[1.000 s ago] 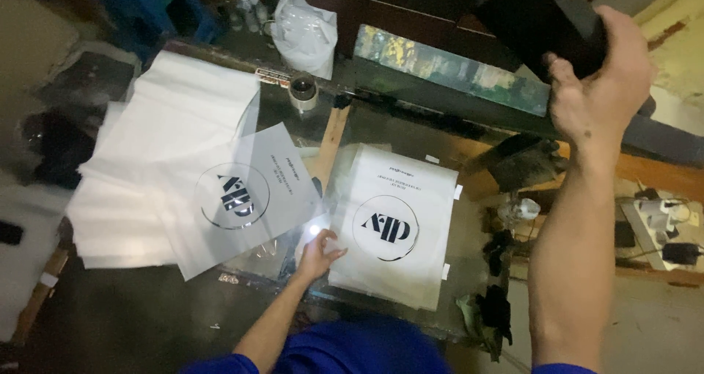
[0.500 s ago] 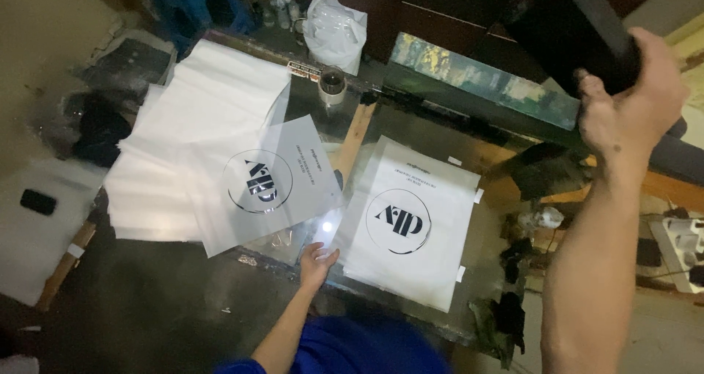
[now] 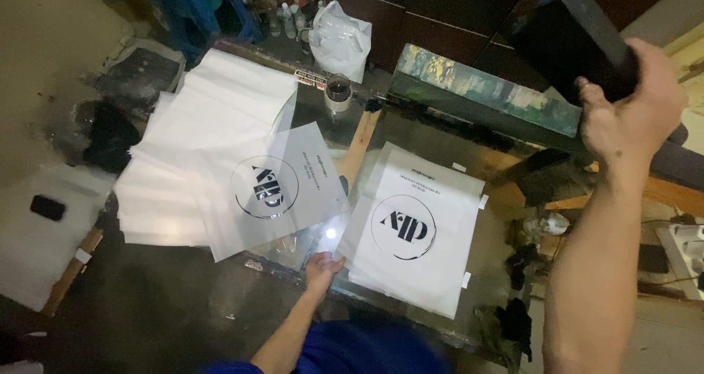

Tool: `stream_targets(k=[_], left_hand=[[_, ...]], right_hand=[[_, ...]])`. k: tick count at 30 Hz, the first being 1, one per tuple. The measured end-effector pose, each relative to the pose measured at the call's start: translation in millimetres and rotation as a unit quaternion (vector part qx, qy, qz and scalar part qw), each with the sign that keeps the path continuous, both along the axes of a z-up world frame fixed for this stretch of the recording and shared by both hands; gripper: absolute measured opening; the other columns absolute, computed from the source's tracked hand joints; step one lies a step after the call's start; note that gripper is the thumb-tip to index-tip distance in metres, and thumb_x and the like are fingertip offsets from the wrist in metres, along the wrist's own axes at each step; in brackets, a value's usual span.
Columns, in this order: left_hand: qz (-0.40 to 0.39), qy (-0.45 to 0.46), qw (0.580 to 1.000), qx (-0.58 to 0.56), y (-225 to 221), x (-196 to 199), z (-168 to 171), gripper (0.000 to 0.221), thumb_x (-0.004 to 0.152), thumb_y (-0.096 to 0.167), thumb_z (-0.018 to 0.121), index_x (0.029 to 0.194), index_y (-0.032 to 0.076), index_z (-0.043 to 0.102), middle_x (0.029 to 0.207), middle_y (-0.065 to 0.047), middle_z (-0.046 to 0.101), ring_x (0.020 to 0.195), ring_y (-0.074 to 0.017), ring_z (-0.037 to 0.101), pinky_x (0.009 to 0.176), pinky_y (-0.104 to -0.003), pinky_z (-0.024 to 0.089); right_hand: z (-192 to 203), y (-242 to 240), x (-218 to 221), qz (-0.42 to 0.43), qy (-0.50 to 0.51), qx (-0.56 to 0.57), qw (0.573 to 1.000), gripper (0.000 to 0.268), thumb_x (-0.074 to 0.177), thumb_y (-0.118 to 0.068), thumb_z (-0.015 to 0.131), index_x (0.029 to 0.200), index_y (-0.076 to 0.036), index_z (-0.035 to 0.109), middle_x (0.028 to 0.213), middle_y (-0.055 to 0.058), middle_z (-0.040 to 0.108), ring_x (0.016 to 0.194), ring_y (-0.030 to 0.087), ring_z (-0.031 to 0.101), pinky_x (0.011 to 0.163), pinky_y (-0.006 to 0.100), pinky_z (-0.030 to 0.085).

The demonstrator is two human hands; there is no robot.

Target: Manually screen printing a logo onto white bags using a squeegee and screen frame.

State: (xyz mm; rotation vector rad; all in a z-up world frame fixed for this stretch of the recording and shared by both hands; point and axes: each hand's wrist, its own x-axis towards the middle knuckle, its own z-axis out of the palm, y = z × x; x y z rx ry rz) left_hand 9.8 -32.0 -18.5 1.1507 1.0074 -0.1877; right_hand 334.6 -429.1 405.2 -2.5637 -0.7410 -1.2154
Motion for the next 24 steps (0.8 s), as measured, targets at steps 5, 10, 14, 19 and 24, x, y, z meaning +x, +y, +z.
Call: stream_targets(k=[5,10,14,19,24], left_hand=[[0.041,-0.020,0.998,0.048,-1.0,-4.9,-41.2,0.048,0.069,0.018,0.101,0.108,0.006,0.078,0.113,-0.012,0.081,0.110,-0.0244,0.076,0.102,-0.032,0.057],[0.019,-0.014,0.999,0.021,8.3,0.6,-11.9,0.052,0.066,0.017,0.102,0.108,-0.001,0.077,0.116,-0.019,0.081,0.108,-0.0260,0.075,0.099,-0.031,0.062],[0.042,0.000,0.999,0.000,7.2,1.8,-17.2,0.047,0.068,0.006,0.102,0.104,0.000,0.074,0.108,-0.017,0.079,0.099,-0.0248,0.074,0.092,-0.030,0.064],[0.077,-0.031,0.996,-0.018,5.0,2.0,-27.3,0.041,0.067,-0.001,0.101,0.097,0.000,0.073,0.105,-0.017,0.079,0.100,-0.0261,0.076,0.094,-0.033,0.067],[0.058,-0.039,0.997,0.023,4.8,-1.8,-45.7,0.044,0.065,0.011,0.104,0.098,0.001,0.077,0.106,-0.021,0.084,0.101,-0.0260,0.078,0.096,-0.033,0.062]], right_hand=[[7.4,8.4,-7.5,0.002,0.008,-0.002,1.000,0.058,0.095,-0.007,0.099,0.146,0.010,0.077,0.131,0.026,0.077,0.110,0.044,0.071,0.091,0.048,0.052],[5.6,4.5,-7.5,-0.013,0.016,-0.002,1.000,0.054,0.096,-0.010,0.097,0.143,0.007,0.077,0.126,0.022,0.076,0.106,0.041,0.070,0.088,0.046,0.050],[5.3,5.3,-12.2,0.014,0.012,-0.004,1.000,0.050,0.098,-0.009,0.091,0.142,0.009,0.076,0.127,0.025,0.075,0.107,0.042,0.068,0.089,0.047,0.050],[10.3,3.6,-7.7,0.027,0.032,0.025,0.999,0.050,0.100,-0.004,0.097,0.142,0.009,0.074,0.124,0.023,0.074,0.105,0.039,0.066,0.087,0.046,0.049],[1.7,-14.7,10.9,0.025,0.005,-0.018,1.000,0.063,0.098,0.000,0.098,0.153,0.012,0.070,0.134,0.030,0.073,0.110,0.047,0.069,0.090,0.049,0.051]])
